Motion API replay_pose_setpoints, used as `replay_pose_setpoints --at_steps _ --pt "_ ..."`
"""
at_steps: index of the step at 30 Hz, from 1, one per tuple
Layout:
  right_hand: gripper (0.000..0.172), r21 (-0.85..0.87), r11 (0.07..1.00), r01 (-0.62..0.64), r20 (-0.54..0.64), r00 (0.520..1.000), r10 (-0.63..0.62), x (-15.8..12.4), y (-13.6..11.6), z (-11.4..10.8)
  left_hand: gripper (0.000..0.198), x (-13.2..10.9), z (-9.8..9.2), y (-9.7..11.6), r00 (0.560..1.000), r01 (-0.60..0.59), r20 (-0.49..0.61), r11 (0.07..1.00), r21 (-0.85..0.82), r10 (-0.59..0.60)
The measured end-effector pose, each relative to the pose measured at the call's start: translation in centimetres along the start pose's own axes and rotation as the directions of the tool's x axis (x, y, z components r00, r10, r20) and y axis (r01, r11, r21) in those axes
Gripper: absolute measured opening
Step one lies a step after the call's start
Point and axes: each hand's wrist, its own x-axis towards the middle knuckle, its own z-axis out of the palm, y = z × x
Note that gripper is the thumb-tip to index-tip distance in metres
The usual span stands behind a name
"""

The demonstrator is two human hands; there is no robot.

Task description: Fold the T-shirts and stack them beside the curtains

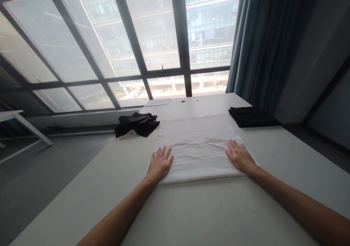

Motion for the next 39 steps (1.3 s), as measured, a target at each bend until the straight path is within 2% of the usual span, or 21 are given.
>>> replay_pose_setpoints --at_steps 3,5,7,9,11,14,16,20,25,28,30,33,36,39 --pt "0.058 0.005 1.0 0.013 -0.024 1.0 -0.013 -3.4 -0.2 -0.4 0.055 -3.4 -0.7 0.2 1.0 0.019 0.019 1.0 -0.011 -0.018" --pt "0.057 0.015 1.0 0.01 -0.046 0.999 -0.009 -4.6 -1.2 -1.2 0.056 -4.4 -1.6 1.1 0.998 0.035 0.048 0.999 -0.025 -0.034" --pt "0.056 0.04 0.998 0.044 -0.076 0.996 -0.04 -5.1 -3.2 -2.3 0.057 -4.6 -2.9 3.0 0.999 0.0 0.044 0.999 -0.054 0.003" --pt "0.055 0.083 0.986 0.144 -0.099 0.986 -0.136 -5.2 -6.1 -3.4 0.056 -4.3 -4.0 5.8 0.992 -0.124 0.003 0.987 -0.107 0.125" --pt "0.056 0.125 0.963 0.238 -0.097 0.969 -0.227 -5.4 -9.1 -4.0 0.057 -4.2 -4.4 9.0 0.964 -0.265 -0.013 0.949 -0.17 0.267" --pt "0.058 0.179 0.932 0.315 -0.036 0.949 -0.314 -6.1 -11.9 -3.7 0.058 -4.8 -3.8 12.5 0.916 -0.393 -0.018 0.891 -0.228 0.4" --pt "0.059 0.197 0.925 0.325 0.013 0.943 -0.334 -6.5 -12.4 -3.0 0.06 -5.4 -2.9 13.4 0.899 -0.425 -0.007 0.87 -0.248 0.437" --pt "0.059 0.209 0.933 0.294 0.052 0.949 -0.31 -7.0 -12.1 -2.2 0.063 -6.1 -1.8 13.5 0.893 -0.435 -0.002 0.862 -0.26 0.45" --pt "0.06 0.228 0.931 0.286 0.022 0.954 -0.299 -6.4 -11.5 -2.6 0.064 -5.7 -2.4 13.1 0.895 -0.417 0.032 0.859 -0.297 0.446" --pt "0.059 0.199 0.946 0.258 -0.044 0.966 -0.254 -5.1 -9.1 -3.0 0.064 -4.4 -3.0 11.4 0.906 -0.398 0.022 0.866 -0.301 0.423" --pt "0.059 0.157 0.969 0.19 -0.078 0.981 -0.18 -4.0 -6.8 -3.0 0.063 -3.3 -3.0 9.5 0.931 -0.353 -0.011 0.896 -0.27 0.364" --pt "0.058 0.1 0.994 0.046 -0.033 0.999 -0.042 -2.8 -3.9 -2.1 0.062 -2.0 -2.4 6.9 0.974 -0.22 0.003 0.956 -0.194 0.225" --pt "0.059 0.08 0.997 -0.005 0.044 0.999 0.002 -2.4 -3.1 -1.3 0.062 -1.6 -1.5 6.0 0.977 -0.188 0.066 0.969 -0.161 0.201" --pt "0.06 0.083 0.997 -0.006 0.057 0.998 0.001 -2.3 -3.4 -1.4 0.061 -1.5 -1.1 6.1 0.974 -0.198 0.079 0.966 -0.167 0.213"
